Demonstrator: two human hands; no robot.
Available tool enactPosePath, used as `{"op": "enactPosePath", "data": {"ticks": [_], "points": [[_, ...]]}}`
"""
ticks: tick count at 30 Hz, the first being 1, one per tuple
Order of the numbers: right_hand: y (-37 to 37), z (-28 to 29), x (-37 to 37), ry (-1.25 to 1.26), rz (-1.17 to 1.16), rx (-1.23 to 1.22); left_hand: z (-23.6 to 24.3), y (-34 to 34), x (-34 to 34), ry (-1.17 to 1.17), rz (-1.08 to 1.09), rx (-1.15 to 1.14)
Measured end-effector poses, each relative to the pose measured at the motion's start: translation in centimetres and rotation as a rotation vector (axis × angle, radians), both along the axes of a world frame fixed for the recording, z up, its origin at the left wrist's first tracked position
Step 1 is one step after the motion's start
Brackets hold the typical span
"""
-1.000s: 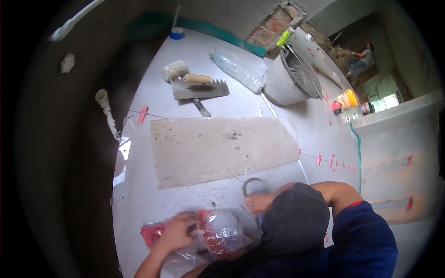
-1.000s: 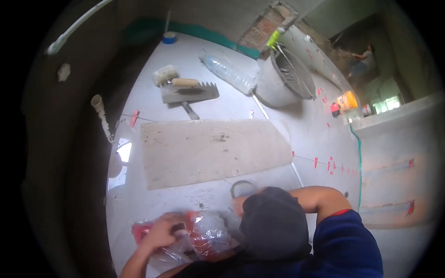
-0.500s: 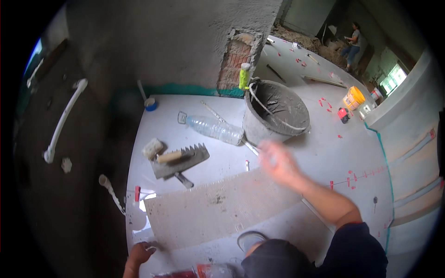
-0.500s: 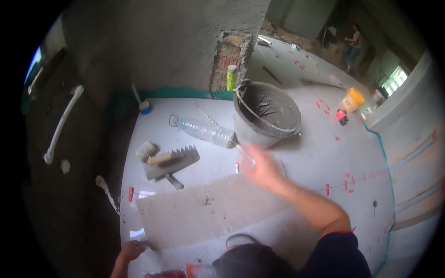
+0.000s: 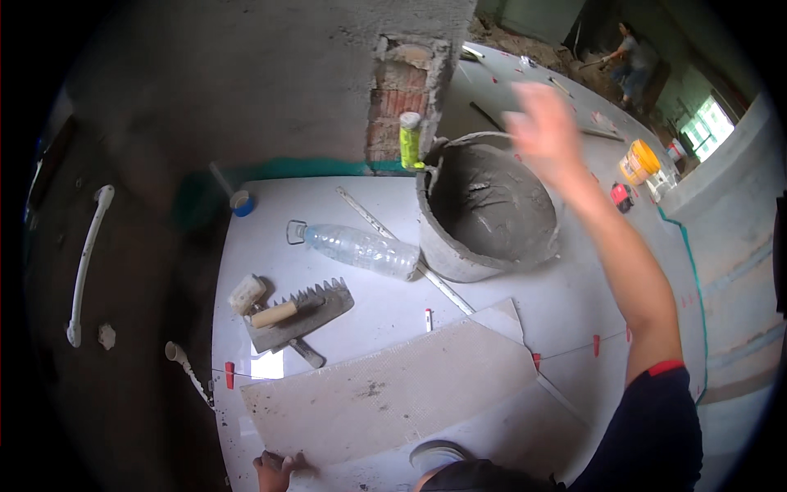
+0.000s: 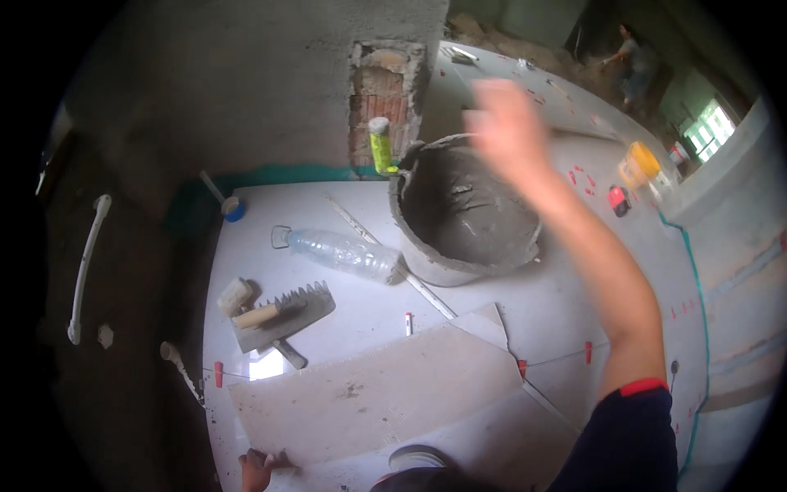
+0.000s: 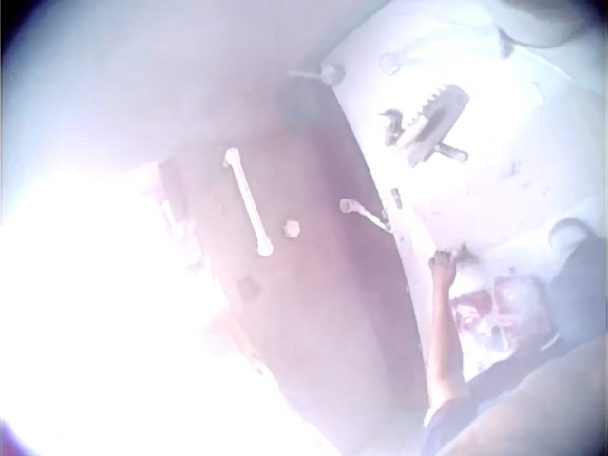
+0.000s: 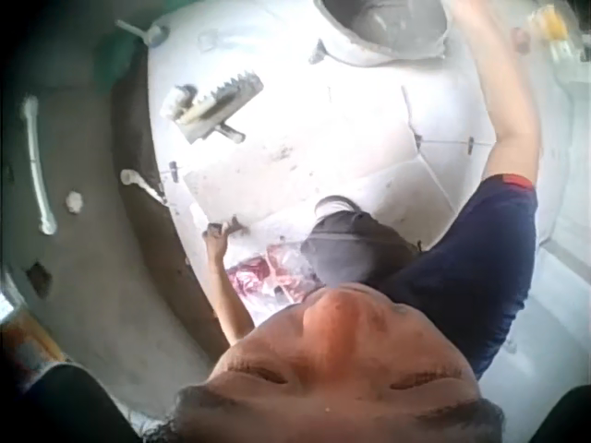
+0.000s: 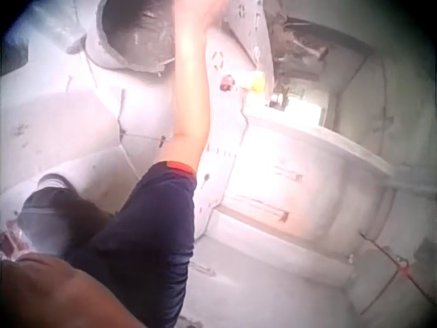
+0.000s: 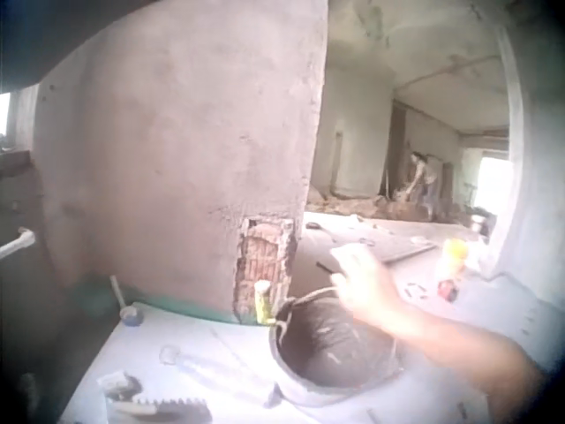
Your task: The person applies mortar to the back of a floor tile with a trowel, spreads it evenly, and then places the tile onto the floor, using a mallet to tap it into place.
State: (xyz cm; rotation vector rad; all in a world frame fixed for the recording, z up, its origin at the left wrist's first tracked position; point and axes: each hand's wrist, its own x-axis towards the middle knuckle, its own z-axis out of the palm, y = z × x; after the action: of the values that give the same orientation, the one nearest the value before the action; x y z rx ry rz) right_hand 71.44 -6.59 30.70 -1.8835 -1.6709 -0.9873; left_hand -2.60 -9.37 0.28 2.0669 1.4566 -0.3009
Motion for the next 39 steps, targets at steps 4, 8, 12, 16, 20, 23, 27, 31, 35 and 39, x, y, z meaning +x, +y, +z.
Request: {"op": "enactPosePath", "data": {"ticks": [4, 8, 12, 16, 20, 23, 27, 31, 35, 39], "points": [[12.0, -6.3, -2.3, -0.363, 0.167, -0.442, -1.3, 0.3, 1.0, 0.036, 0.038, -0.100], [12.0, -3.2, -3.3, -0.115, -0.117, -0.935, -0.1, 1.3, -0.3, 0.056, 0.221, -0.257], [6.8, 0.1, -2.1, 0.129, -0.368, -1.506, 0.6, 0.4, -0.6, -0.006, 0.210, 0.509], [3.0, -9.1, 5.4, 1.201, -0.485, -1.514, 7.4, 3.0, 14.5, -0.258, 0.231, 0.448], [1.2, -8.5, 2.9, 0.791, -0.534, -1.503, 13.3, 5.6, 28.2, -0.534, -0.031, 0.311], [-0.4, -4.4, 2.9, 0.151, -0.481, -1.224, 14.9, 6.9, 38.0, -0.704, -0.179, 0.163], [2.2, -6.6, 4.6, -0.395, -0.464, -1.266, 15.3, 7.9, 48.4, -0.829, -0.162, -0.030], [4.2, -13.6, 4.8, -0.834, -0.283, -1.131, 13.7, 9.2, 53.8, -0.808, -0.054, -0.250], [5.3, -13.9, 2.7, -0.748, -0.076, -1.268, 13.3, 9.5, 54.6, -0.761, -0.005, -0.354], [3.7, -12.5, 3.3, -0.250, -0.235, -1.386, 13.6, 9.2, 54.5, -0.822, 0.049, -0.294]]}}
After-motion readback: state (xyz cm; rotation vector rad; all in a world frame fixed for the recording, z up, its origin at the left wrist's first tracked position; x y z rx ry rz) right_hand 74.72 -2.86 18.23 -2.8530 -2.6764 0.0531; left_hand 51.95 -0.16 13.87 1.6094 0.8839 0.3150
